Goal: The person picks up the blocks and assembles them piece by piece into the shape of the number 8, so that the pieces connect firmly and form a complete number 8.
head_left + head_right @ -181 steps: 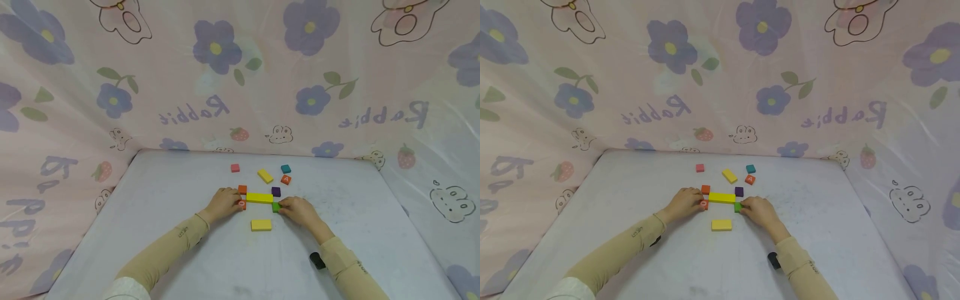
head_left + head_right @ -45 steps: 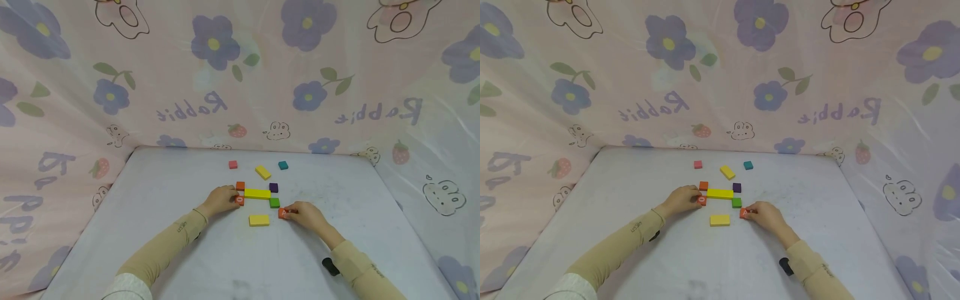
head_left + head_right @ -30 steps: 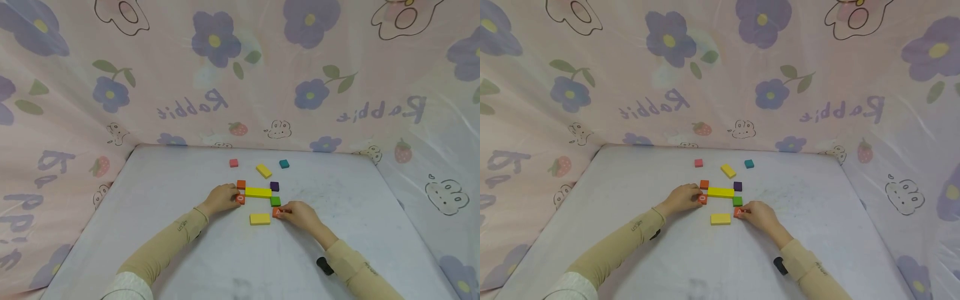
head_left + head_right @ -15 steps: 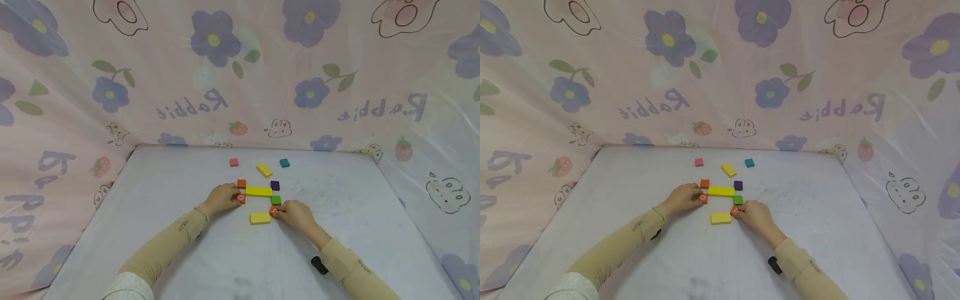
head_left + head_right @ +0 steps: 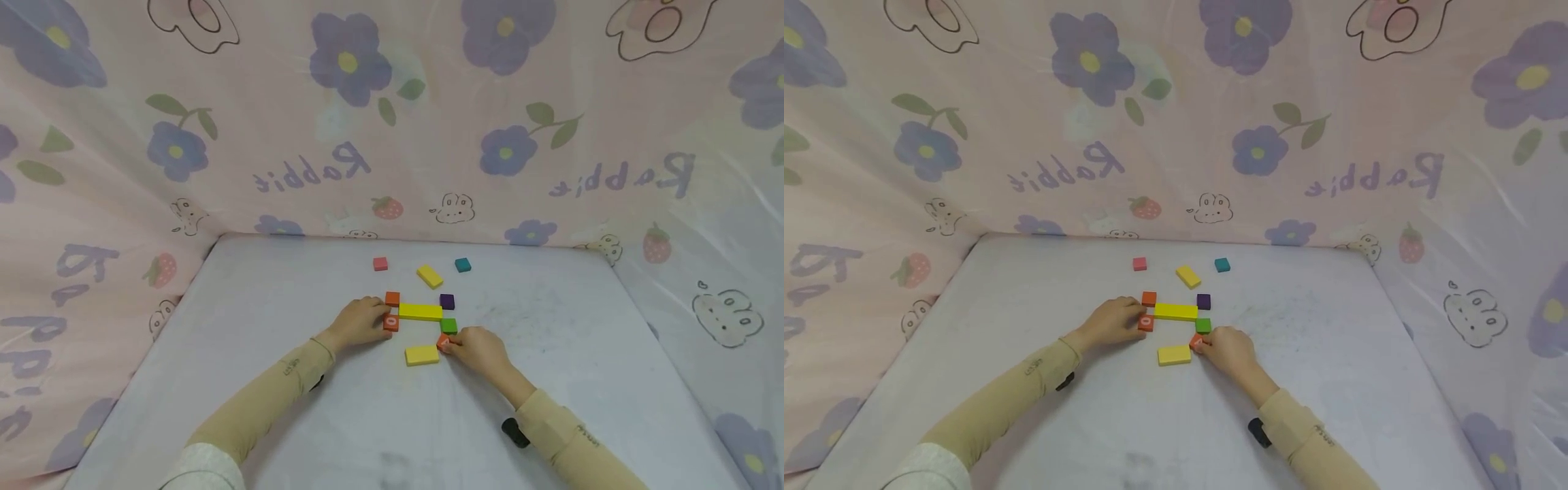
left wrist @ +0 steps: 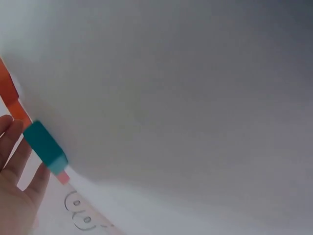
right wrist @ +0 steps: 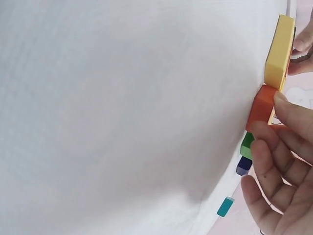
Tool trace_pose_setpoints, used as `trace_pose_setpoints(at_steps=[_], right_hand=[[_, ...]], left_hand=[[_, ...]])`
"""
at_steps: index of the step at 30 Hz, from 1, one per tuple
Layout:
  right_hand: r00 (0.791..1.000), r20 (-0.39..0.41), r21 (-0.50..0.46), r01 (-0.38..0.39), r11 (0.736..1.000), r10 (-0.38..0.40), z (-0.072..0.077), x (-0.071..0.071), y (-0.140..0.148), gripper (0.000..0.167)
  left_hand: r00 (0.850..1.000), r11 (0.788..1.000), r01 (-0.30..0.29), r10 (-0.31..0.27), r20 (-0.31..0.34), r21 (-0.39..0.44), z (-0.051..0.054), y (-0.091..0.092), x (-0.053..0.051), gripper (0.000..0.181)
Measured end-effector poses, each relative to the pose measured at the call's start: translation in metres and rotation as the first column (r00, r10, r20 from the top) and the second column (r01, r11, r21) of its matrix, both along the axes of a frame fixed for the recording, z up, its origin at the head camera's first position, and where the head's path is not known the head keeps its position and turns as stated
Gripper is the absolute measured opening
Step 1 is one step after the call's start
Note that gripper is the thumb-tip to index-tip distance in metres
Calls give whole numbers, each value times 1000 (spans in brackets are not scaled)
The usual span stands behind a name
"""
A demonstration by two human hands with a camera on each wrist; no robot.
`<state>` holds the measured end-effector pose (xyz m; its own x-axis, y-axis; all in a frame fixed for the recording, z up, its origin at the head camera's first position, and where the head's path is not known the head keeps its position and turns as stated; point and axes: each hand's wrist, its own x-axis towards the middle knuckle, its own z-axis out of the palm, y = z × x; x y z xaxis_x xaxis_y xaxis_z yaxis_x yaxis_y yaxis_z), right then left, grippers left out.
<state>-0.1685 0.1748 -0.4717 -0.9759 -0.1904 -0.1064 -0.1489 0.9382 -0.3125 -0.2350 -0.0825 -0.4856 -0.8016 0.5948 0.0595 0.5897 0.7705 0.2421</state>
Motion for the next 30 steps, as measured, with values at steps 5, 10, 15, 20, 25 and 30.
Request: trace_pose_setpoints(at_steps=[5,10,15,20,25,30], right_hand=[[1000,-3,6,12,1000,-12,2,1,-1,24],[1000,-9,0,6,1000,-6,3,2,-1,24],[1000,-16,-4,-2,1000,2,3,1,-1,25],[1000,-17,5,-12,1000,12,4,1,-1,24],[1000,-5,26,-20,999,20,5,1,-3,24],[1000,-8,28,-21,999,21,3,2,-3,24]], left_hand=[[1000,998,-21,22,-22,59,5,-14,1,45],[997,997,-75,75,-2,35,8,-29,-3,48],[997,997,-71,71,-23,6,9,-44,-5,48],[997,998,-68,68,-46,7,11,-54,-4,45],[997,999,-49,49,-62,12,11,-58,0,34],[996,998,-54,55,-64,16,11,-56,1,30]])
